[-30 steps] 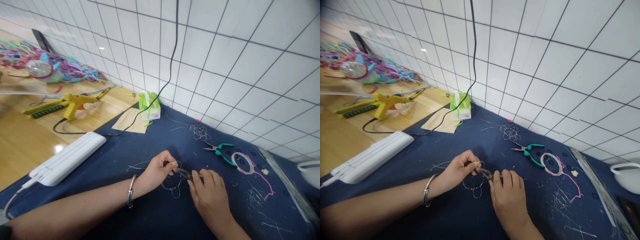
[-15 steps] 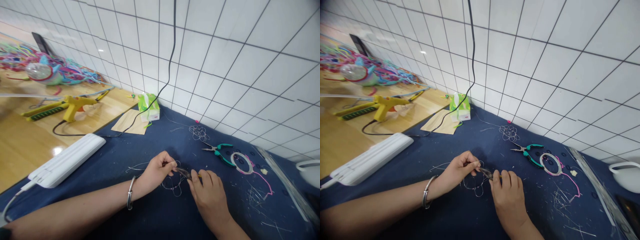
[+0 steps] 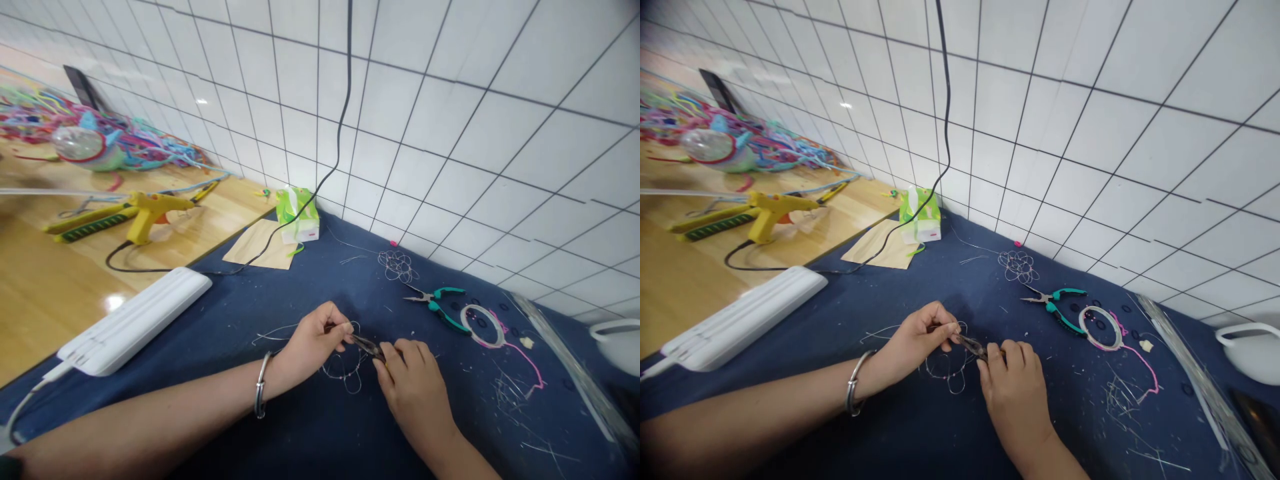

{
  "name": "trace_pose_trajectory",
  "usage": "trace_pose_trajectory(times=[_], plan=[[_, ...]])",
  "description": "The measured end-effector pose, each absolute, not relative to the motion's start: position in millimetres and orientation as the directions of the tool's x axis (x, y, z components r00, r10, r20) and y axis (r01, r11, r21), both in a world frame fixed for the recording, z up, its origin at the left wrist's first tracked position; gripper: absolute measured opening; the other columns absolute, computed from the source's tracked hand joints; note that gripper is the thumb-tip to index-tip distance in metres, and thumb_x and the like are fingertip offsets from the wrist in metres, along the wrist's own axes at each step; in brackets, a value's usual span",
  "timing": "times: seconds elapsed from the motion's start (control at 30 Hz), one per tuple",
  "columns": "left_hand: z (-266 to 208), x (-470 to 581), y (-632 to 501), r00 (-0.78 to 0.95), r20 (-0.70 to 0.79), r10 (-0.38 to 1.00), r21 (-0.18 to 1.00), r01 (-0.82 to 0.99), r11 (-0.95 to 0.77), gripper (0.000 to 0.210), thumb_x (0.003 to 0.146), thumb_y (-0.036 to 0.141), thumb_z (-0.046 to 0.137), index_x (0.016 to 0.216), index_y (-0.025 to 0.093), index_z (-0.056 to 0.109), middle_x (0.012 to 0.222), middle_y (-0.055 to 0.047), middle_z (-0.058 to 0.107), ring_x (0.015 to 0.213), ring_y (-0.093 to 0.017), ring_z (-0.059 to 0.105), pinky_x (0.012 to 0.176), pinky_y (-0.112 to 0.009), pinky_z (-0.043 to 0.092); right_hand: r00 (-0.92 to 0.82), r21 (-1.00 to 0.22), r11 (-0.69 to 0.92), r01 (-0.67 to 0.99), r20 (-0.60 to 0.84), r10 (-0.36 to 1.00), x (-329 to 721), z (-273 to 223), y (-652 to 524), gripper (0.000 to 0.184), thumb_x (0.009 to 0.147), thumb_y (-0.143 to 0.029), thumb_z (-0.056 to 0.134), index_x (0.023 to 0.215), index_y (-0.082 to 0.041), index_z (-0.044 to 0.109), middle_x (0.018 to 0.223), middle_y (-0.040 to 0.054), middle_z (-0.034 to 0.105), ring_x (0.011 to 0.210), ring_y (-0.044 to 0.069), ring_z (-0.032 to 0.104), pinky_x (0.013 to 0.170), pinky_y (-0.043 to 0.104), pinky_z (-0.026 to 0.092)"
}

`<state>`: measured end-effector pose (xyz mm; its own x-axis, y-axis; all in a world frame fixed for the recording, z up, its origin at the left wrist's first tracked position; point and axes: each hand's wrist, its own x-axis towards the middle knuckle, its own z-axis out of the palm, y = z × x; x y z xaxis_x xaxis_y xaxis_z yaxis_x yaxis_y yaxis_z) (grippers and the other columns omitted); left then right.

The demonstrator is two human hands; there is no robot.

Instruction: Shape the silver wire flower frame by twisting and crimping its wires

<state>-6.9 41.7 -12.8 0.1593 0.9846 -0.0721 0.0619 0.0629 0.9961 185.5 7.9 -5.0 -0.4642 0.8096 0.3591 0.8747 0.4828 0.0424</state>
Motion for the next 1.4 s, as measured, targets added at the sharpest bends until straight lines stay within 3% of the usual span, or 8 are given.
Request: trace_pose_trajectory(times=[0.3, 0.43, 0.7, 0.93, 1.1, 1.4], plan=[[-8, -10, 44, 0.226, -0.089, 0.97, 0.996, 0.019, 0.087, 0.014, 0.08, 0.028, 0.052, 0.078, 0.015, 0.05, 0.073, -0.003, 0.063, 0.063, -0.01, 0.058, 0.059, -0.023, 0.048, -0.443, -0.117, 0.503, 0.856, 0.334, 0.832, 189, -13, 10, 0.019, 0.085, -0.024, 0.045, 0.097, -0.017, 0.059, 0.079, 0.0057, 0.054, 0.078, 0.016, 0.051, 0.073, 0.032, 0.043], [-11, -11, 46, 0.261, -0.112, 0.959, 0.992, -0.022, 0.122, 0.011, 0.079, 0.025, 0.053, 0.08, 0.015, 0.05, 0.077, -0.003, 0.062, 0.07, -0.013, 0.061, 0.059, -0.024, 0.048, -0.442, -0.13, 0.514, 0.848, 0.362, 0.821, 191, -16, 11, 0.019, 0.086, -0.024, 0.045, 0.097, -0.017, 0.059, 0.079, 0.0055, 0.056, 0.079, 0.016, 0.053, 0.073, 0.031, 0.044], [-11, -14, 46, 0.353, -0.173, 0.92, 0.969, -0.107, 0.223, 0.009, 0.079, 0.024, 0.053, 0.081, 0.016, 0.049, 0.075, -0.002, 0.061, 0.068, -0.013, 0.063, 0.056, -0.022, 0.047, -0.42, -0.208, 0.514, 0.833, 0.367, 0.83, 192, -20, 14, 0.02, 0.086, -0.025, 0.044, 0.096, -0.017, 0.059, 0.079, 0.0055, 0.057, 0.077, 0.015, 0.054, 0.072, 0.03, 0.045], [-9, -14, 47, 0.373, -0.125, 0.919, 0.975, -0.123, 0.183, 0.013, 0.078, 0.024, 0.054, 0.089, 0.017, 0.051, 0.077, 0.0, 0.058, 0.065, -0.011, 0.06, 0.054, -0.022, 0.047, -0.418, -0.255, 0.523, 0.813, 0.371, 0.83, 194, -20, 15, 0.02, 0.086, -0.025, 0.045, 0.097, -0.016, 0.059, 0.082, 0.006, 0.057, 0.079, 0.016, 0.053, 0.073, 0.031, 0.045], [-9, -17, 50, 0.379, -0.114, 0.918, 0.991, -0.015, 0.13, 0.014, 0.08, 0.029, 0.052, 0.085, 0.016, 0.054, 0.067, 0.0, 0.058, 0.06, -0.01, 0.057, 0.055, -0.022, 0.046, -0.417, -0.254, 0.512, 0.821, 0.347, 0.84, 194, -21, 14, 0.02, 0.086, -0.025, 0.044, 0.097, -0.016, 0.058, 0.082, 0.0058, 0.056, 0.079, 0.016, 0.053, 0.073, 0.031, 0.045], [-2, -17, 45, 0.278, -0.063, 0.959, 0.97, 0.242, -0.007, 0.01, 0.079, 0.022, 0.049, 0.072, 0.016, 0.053, 0.059, 0.004, 0.053, 0.055, -0.008, 0.053, 0.053, -0.019, 0.041, -0.447, -0.172, 0.508, 0.844, 0.297, 0.844, 189, -15, 11, 0.021, 0.085, -0.027, 0.044, 0.096, -0.016, 0.059, 0.083, 0.0074, 0.053, 0.08, 0.018, 0.049, 0.074, 0.034, 0.042]])
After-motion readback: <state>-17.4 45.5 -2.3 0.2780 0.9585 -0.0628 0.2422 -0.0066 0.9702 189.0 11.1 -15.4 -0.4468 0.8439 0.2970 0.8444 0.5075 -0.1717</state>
